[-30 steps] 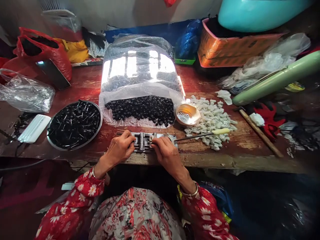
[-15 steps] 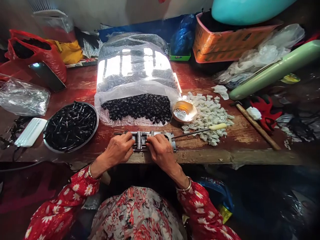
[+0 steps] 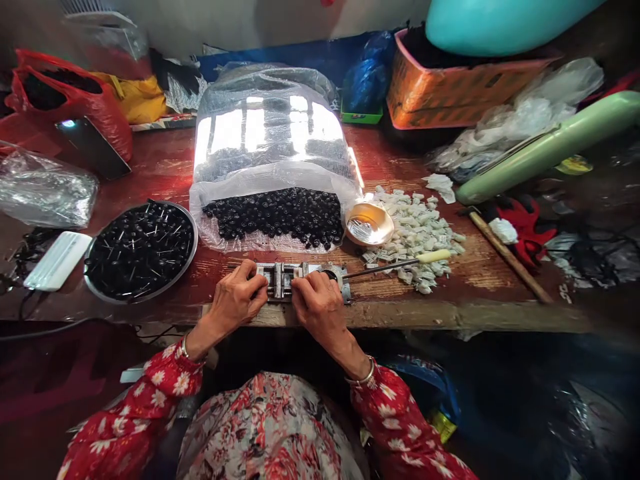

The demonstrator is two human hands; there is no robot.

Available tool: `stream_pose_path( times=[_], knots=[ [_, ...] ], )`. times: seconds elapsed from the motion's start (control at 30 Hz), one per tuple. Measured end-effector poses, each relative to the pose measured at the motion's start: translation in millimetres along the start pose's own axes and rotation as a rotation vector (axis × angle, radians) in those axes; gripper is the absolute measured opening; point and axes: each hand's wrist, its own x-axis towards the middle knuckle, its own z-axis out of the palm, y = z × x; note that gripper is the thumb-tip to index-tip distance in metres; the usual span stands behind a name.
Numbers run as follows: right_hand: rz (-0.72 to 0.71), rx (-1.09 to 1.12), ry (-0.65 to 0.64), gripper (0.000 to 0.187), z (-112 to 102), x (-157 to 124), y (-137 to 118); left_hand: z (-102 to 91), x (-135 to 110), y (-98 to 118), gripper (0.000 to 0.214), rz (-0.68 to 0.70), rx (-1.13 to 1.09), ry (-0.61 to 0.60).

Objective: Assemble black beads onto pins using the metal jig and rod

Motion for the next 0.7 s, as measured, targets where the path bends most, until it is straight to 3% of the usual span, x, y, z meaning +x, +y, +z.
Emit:
stream_pose_path(
  times=[0.1, 0.23, 0.33, 0.43, 0.5, 0.6, 0.7],
  knots=[
    [0.018, 0.057, -0.049, 0.017, -4.1, 1.7, 3.5, -1.7, 0.4, -2.4, 0.013, -0.042, -0.087, -0.019],
    [0.048, 0.375, -0.157, 0.014, -18.1, 9.3, 15.8, -13.3, 6.2, -9.5, 0.014, -0.083, -0.308, -0.055],
    [0.096, 0.524, -0.143, 0.015, -28.3, 23.2, 29.4, -20.6, 21.7, -16.3, 0.017, -0.14, -0.391, -0.022],
    [0.178, 0.334, -0.077, 0.016, -27.8, 44.7, 45.2, -16.1, 46.9, -25.0, 0.013, -0.178, -0.303, 0.055],
    [0.228, 0.124, -0.099, 0.013, -19.8, 60.9, 55.8, -6.7, 66.3, -30.7, 0.012, -0.19, -0.163, 0.046],
    [0.233, -0.071, -0.209, 0.008, -2.2, 81.5, 68.7, 10.4, 93.2, -36.8, 0.017, -0.228, 0.047, -0.064],
    [0.208, -0.118, -0.283, 0.011, 12.2, 92.2, 76.3, 23.6, 112.0, -40.1, 0.021, -0.23, 0.16, -0.187]
  ],
)
